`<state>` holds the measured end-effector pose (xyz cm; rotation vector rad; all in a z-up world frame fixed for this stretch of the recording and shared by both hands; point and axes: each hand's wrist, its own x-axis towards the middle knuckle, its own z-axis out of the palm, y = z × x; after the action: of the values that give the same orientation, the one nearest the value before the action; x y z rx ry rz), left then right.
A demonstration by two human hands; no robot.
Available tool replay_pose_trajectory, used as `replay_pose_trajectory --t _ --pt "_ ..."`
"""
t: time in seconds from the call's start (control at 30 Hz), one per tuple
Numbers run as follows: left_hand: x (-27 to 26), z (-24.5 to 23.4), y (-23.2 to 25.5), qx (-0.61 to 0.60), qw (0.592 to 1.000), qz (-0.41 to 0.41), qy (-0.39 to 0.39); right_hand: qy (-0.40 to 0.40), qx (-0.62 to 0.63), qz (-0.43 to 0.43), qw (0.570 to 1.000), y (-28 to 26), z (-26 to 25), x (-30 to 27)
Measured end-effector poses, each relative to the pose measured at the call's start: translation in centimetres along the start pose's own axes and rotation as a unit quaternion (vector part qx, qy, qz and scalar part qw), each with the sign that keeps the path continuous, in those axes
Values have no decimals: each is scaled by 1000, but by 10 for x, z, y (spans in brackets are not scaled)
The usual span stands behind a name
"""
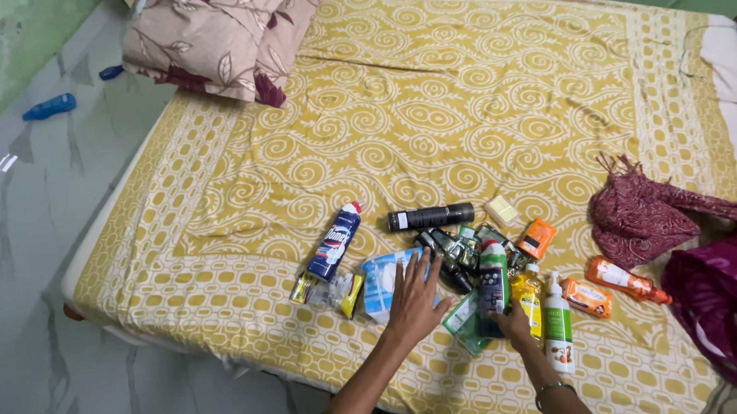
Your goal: The person moves between a bedroom and an adjacent bathroom, picking up bottles of floor cleaner, body lotion, and hand soap from a bed and placing them on a bathroom shelf. The person repeats this process for several items.
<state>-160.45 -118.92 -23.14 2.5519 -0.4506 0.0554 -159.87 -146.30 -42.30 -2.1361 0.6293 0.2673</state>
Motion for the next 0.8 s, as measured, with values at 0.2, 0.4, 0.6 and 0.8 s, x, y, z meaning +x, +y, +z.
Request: replay_pose_trajectory --t 0.2,0.4,0.6,0.8 --pt "3 0 2 -5 1000 30 -5 -137 301 31 943 -1 -14 -15" --pt "7 0 -1 -55 997 56 -9 -154 354 58 921 -33 -41 -44" --pt "17 -16 7 -105 993 59 11 -180 438 -79 877 -103 -58 -61" --pt "26 -60 21 -197 973 73 94 -246 440 -225 834 -186 -70 -101"
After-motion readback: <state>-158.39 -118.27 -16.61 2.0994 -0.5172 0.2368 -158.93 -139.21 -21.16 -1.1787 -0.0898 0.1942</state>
